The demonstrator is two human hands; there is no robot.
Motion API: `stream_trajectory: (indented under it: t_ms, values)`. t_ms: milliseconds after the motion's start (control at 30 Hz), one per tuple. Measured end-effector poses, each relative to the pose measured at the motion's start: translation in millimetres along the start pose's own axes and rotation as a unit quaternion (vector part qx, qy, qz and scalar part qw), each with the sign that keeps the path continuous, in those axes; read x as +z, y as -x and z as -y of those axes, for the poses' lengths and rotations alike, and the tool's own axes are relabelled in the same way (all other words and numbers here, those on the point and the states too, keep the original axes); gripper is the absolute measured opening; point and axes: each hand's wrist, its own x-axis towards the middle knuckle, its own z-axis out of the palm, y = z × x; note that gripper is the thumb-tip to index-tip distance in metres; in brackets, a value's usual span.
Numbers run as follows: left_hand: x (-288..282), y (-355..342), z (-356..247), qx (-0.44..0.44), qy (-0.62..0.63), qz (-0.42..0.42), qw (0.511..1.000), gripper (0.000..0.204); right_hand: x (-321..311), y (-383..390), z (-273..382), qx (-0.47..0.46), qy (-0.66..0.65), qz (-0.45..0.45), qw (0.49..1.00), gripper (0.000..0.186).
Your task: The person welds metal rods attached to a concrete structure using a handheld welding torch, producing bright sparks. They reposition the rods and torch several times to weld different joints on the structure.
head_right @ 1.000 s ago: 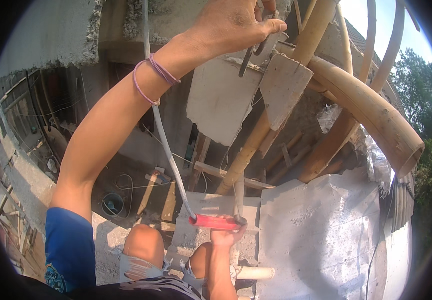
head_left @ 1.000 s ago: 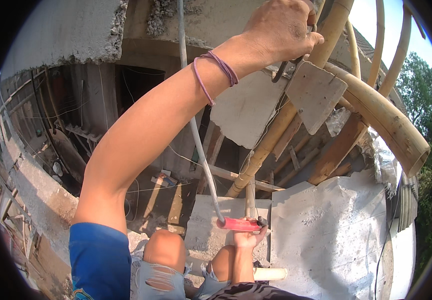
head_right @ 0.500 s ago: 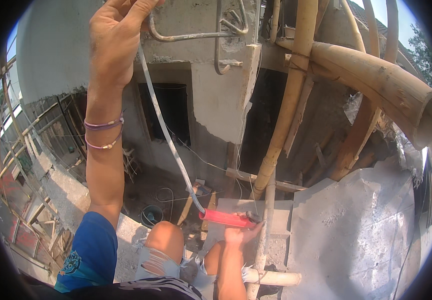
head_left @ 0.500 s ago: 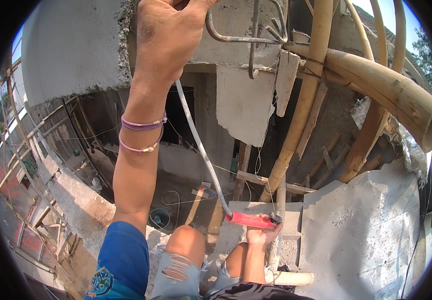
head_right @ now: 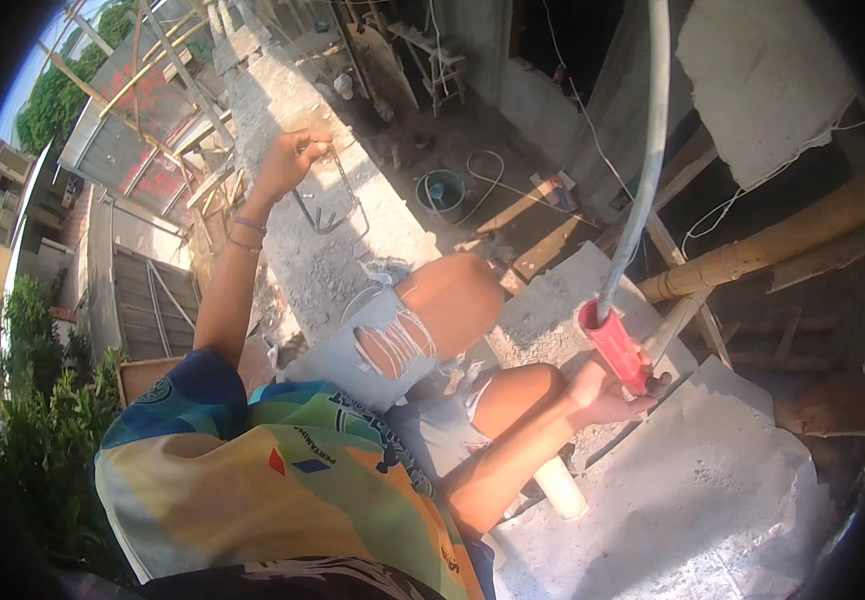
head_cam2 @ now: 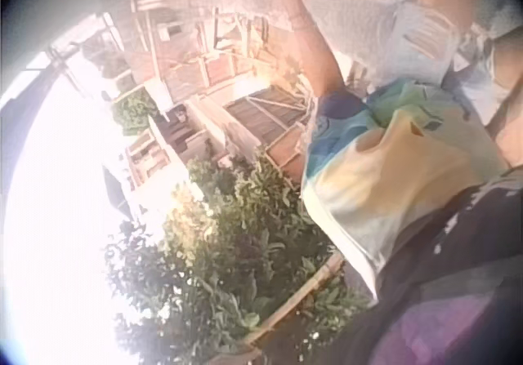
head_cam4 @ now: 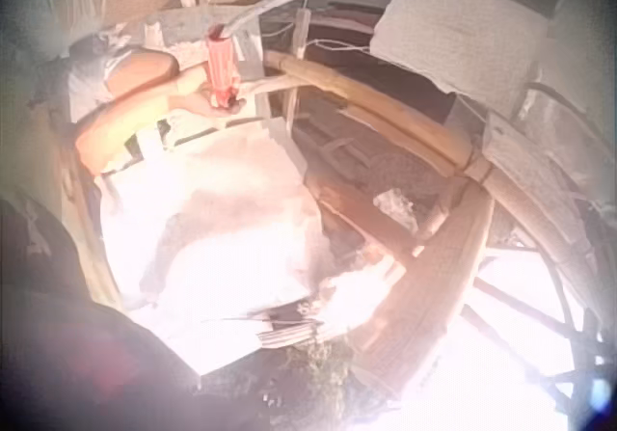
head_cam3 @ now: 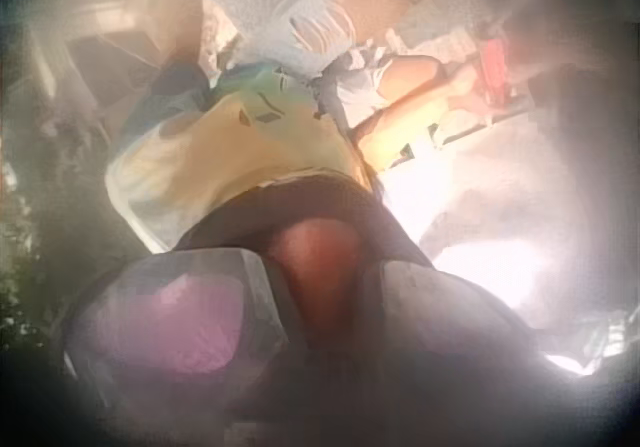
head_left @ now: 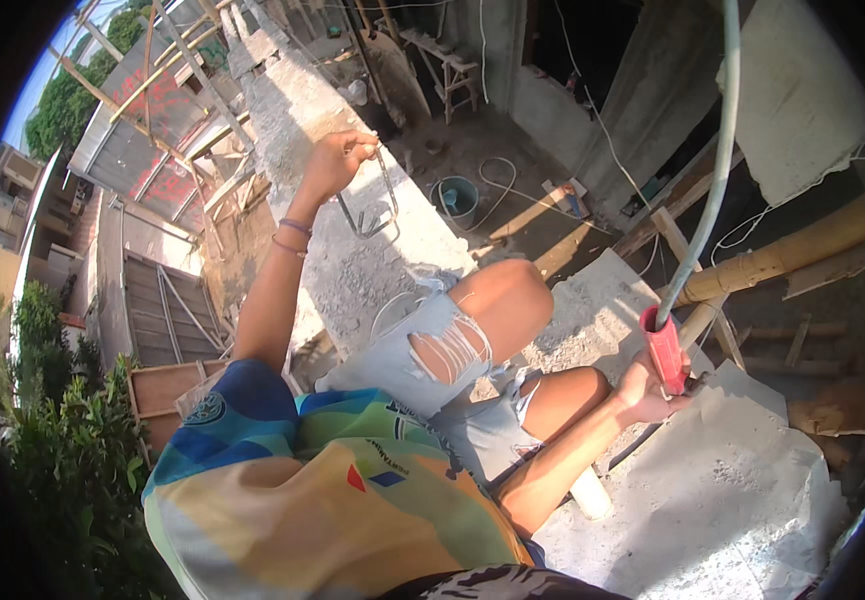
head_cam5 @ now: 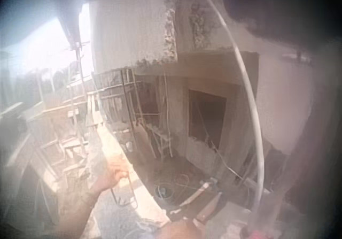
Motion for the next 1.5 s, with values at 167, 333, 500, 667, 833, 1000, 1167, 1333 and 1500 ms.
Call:
stream_trajectory:
  t_ms: [167, 333, 500, 667, 833, 1000, 1167, 1333, 1500]
  values:
    - [85, 53, 142, -0.079, -0.133, 0.348, 0.925, 0.014, 4, 2, 4, 0.057, -0.059, -0.002, 0.997, 0.033]
    - [131, 94, 185, -0.14, -0.025, 0.465, 0.874, 0.014, 6, 6, 8, 0.086, -0.043, 0.038, 0.995, 0.031]
    - [148, 123, 193, -0.113, -0.027, 0.229, 0.966, 0.025, 10, 7, 12, 0.087, -0.024, 0.013, 0.996, 0.032]
    - [128, 203, 194, -0.364, -0.15, 0.024, 0.919, 0.059, 8, 2, 10, 0.097, 0.002, -0.002, 0.995, 0.033]
    - [127, 291, 227, -0.477, -0.115, 0.178, 0.853, 0.055, 3, 0, -9, 0.069, -0.016, -0.004, 0.997, 0.034]
    - [147, 296, 265, -0.56, 0.054, 0.097, 0.821, 0.034, 3, 9, -33, 0.005, -0.008, 0.028, 1.0, 0.041]
    - [153, 236, 284, -0.474, -0.031, 0.191, 0.859, 0.034, 8, 5, -35, -0.059, 0.026, -0.034, 0.997, 0.047]
    - [146, 193, 268, -0.475, 0.0, 0.175, 0.862, 0.029, 1, 0, -33, -0.08, 0.053, -0.002, 0.995, 0.046]
    - [123, 184, 255, -0.464, 0.038, 0.145, 0.873, 0.024, 0, 5, -35, -0.046, 0.053, 0.014, 0.997, 0.049]
